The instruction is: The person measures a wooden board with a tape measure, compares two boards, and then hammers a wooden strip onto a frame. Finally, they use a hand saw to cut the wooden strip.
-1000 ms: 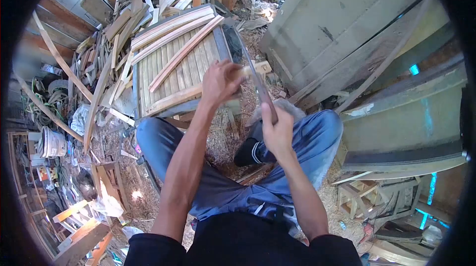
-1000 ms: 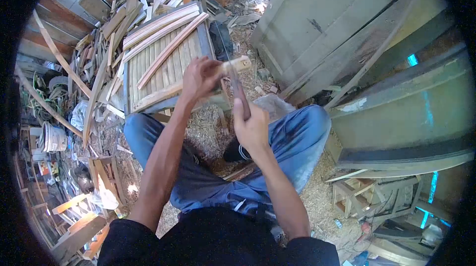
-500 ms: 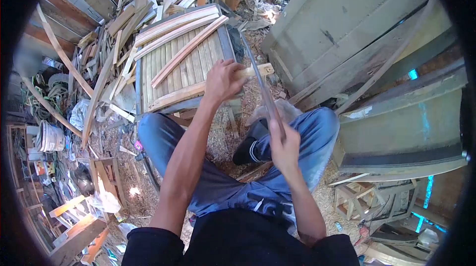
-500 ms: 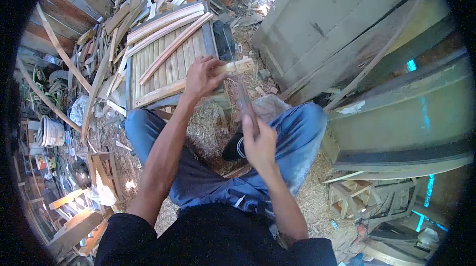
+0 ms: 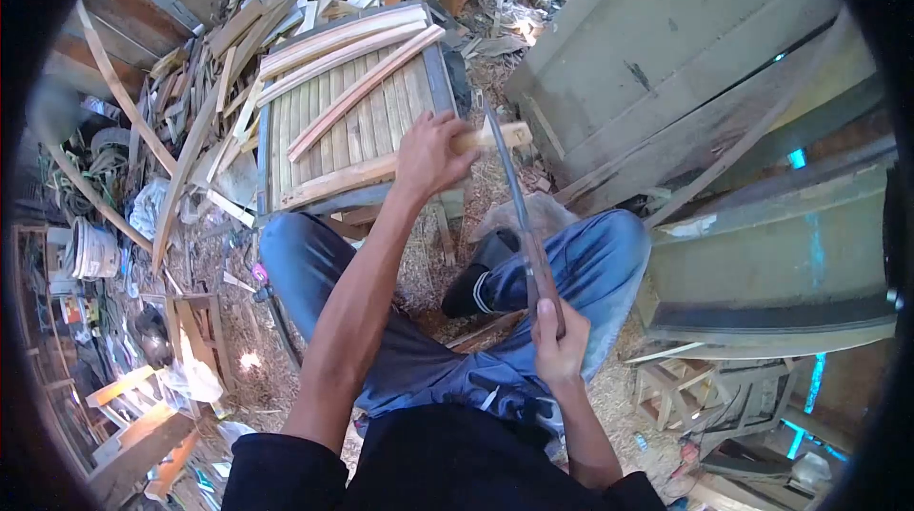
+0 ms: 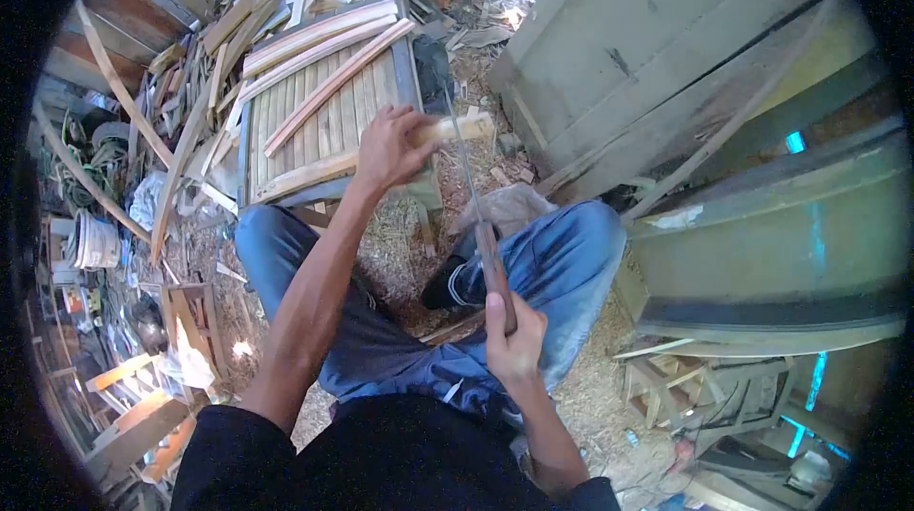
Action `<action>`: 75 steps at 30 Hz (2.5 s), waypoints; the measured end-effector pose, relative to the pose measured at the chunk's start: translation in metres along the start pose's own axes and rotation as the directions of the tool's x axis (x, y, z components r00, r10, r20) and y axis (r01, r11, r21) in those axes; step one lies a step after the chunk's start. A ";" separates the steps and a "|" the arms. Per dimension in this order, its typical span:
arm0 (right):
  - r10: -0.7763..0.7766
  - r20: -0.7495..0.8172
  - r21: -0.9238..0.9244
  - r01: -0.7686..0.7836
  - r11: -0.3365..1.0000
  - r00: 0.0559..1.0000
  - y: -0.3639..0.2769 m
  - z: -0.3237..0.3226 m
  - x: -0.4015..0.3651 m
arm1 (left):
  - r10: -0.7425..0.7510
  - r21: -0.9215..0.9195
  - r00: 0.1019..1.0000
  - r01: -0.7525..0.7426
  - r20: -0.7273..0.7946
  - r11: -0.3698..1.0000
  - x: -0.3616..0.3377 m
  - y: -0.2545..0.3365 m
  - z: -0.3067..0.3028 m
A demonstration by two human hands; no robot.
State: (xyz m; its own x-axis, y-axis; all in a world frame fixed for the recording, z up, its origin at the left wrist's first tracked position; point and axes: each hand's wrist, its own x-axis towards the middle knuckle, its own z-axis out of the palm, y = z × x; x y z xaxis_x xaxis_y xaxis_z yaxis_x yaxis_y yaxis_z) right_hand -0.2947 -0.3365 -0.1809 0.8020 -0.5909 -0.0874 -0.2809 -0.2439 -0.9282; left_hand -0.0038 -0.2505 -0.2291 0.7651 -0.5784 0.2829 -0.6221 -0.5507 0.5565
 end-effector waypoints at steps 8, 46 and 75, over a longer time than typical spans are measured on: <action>-0.111 0.044 -0.121 0.115 0.986 0.993 -0.021 0.012 0.033 | 0.013 -0.002 0.999 -0.013 0.032 1.000 0.000 0.003 -0.003; 0.022 0.044 -0.039 -0.020 0.999 0.999 -0.015 0.015 0.053 | 0.048 0.034 0.999 -0.047 -0.016 0.998 -0.007 0.007 0.004; -0.068 -0.049 -0.060 0.065 0.996 0.996 -0.016 0.012 0.019 | 0.075 -0.018 0.997 -0.075 -0.007 0.997 0.001 0.001 0.002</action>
State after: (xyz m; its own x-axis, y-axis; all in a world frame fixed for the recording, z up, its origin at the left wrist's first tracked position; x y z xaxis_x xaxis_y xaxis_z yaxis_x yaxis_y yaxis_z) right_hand -0.2688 -0.3344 -0.1725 0.7924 -0.6100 -0.0061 -0.2591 -0.3275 -0.9086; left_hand -0.0045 -0.2529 -0.2301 0.7172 -0.6140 0.3295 -0.6749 -0.4945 0.5477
